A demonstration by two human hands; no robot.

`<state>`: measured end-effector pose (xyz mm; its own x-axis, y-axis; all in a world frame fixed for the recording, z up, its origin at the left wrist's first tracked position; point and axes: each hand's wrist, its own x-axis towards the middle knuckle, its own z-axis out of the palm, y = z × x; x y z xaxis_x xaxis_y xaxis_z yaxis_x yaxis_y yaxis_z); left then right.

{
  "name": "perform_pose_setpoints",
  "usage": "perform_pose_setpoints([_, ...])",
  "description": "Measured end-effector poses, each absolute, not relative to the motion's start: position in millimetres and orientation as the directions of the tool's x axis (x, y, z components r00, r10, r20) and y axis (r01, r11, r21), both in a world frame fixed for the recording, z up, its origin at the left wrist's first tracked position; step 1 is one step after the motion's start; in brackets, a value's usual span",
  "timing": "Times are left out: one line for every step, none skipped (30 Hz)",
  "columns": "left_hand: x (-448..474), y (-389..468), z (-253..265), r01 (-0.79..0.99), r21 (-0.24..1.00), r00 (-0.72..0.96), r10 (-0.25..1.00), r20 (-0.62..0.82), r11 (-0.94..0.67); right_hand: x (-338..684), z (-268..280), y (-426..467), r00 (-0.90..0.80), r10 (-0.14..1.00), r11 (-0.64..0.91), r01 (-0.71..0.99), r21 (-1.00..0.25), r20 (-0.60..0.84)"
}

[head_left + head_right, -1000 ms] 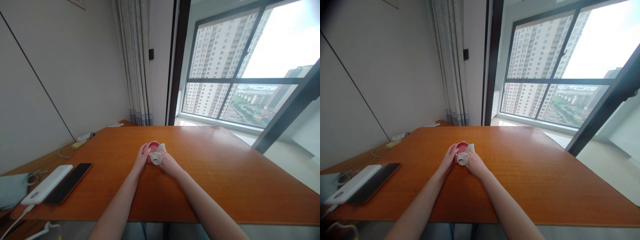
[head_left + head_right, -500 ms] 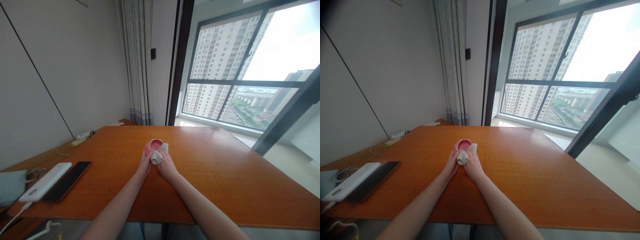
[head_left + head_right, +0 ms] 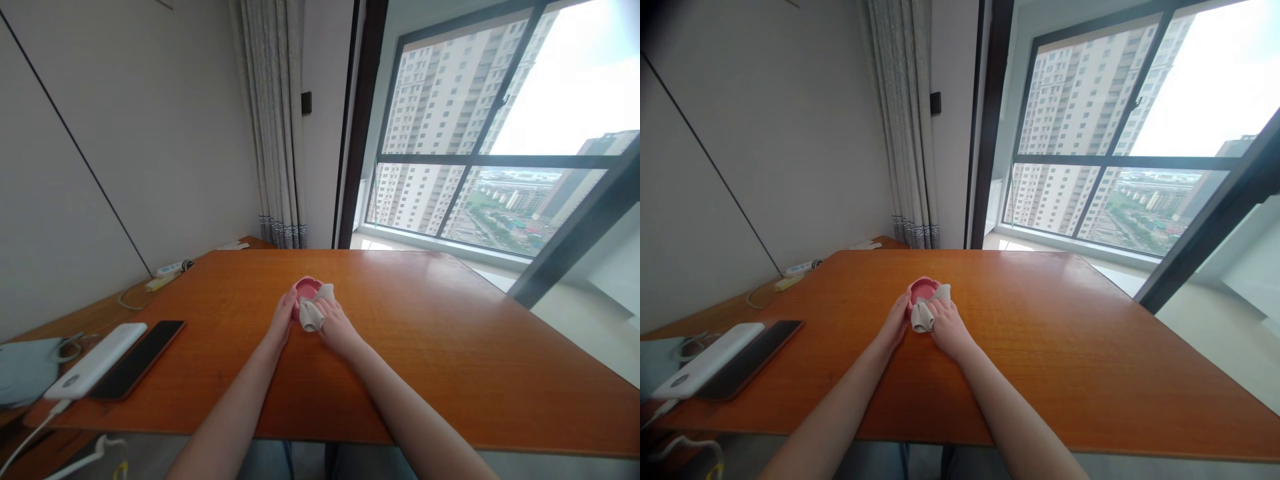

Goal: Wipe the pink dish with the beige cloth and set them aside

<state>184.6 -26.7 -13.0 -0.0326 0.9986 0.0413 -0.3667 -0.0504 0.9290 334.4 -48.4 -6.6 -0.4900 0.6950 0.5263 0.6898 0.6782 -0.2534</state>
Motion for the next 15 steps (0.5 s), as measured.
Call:
perform_pose_setpoints([190, -29, -14, -0.437, 0.898, -0.018, 0.998, 0.055, -0.057, 334, -9, -48, -0.474, 0.701, 0.662, 0.711, -0.238, 0.533])
perform_pose_setpoints([195, -31, -14, -0.499, 0.865, 0.004, 0.998, 0.064, -0.053, 333, -12, -48, -0.451, 0.708, 0.641, 0.733, -0.228, 0.544])
perform_pose_setpoints([201, -33, -15, -0.545, 0.837, 0.028, 0.998, 0.063, -0.038, 332, -14, -48, -0.424, 0.715, 0.619, 0.753, -0.222, 0.556])
perform_pose_setpoints([205, -35, -16, -0.575, 0.818, 0.043, 0.997, 0.056, -0.021, 331, -15, -48, -0.402, 0.721, 0.6, 0.769, -0.219, 0.564])
perform_pose_setpoints([209, -36, -17, -0.591, 0.807, 0.044, 0.998, 0.048, -0.012, 330, -15, -49, -0.392, 0.725, 0.59, 0.777, -0.217, 0.566])
perform_pose_setpoints([211, -36, -18, -0.593, 0.805, 0.02, 0.999, 0.04, -0.02, 329, -15, -50, -0.399, 0.725, 0.593, 0.776, -0.214, 0.562])
perform_pose_setpoints([212, -35, -19, -0.58, 0.813, -0.023, 0.999, 0.038, -0.044, 329, -14, -51, -0.418, 0.721, 0.607, 0.767, -0.21, 0.553])
perform_pose_setpoints([210, -33, -20, -0.55, 0.831, -0.079, 0.996, 0.048, -0.083, 328, -12, -51, -0.445, 0.714, 0.626, 0.751, -0.209, 0.541])
perform_pose_setpoints([207, -31, -21, -0.502, 0.855, -0.135, 0.988, 0.069, -0.129, 329, -10, -51, -0.471, 0.706, 0.647, 0.733, -0.211, 0.528])
perform_pose_setpoints([203, -29, -21, -0.44, 0.883, -0.177, 0.979, 0.096, -0.166, 330, -7, -51, -0.492, 0.699, 0.664, 0.716, -0.215, 0.52])
perform_pose_setpoints([197, -26, -21, -0.369, 0.909, -0.205, 0.971, 0.123, -0.193, 332, -5, -50, -0.504, 0.69, 0.677, 0.703, -0.217, 0.519])
perform_pose_setpoints([192, -23, -20, -0.299, 0.93, -0.22, 0.964, 0.15, -0.212, 334, -2, -49, -0.515, 0.678, 0.69, 0.692, -0.213, 0.524])
perform_pose_setpoints([186, -21, -18, -0.239, 0.944, -0.22, 0.96, 0.174, -0.226, 336, -1, -48, -0.526, 0.661, 0.705, 0.68, -0.203, 0.535])
perform_pose_setpoints([182, -19, -16, -0.191, 0.953, -0.213, 0.958, 0.194, -0.235, 338, 1, -47, -0.535, 0.64, 0.72, 0.668, -0.187, 0.552])
perform_pose_setpoints([178, -18, -15, -0.159, 0.957, -0.203, 0.957, 0.207, -0.241, 340, 1, -47, -0.543, 0.619, 0.733, 0.659, -0.169, 0.568])
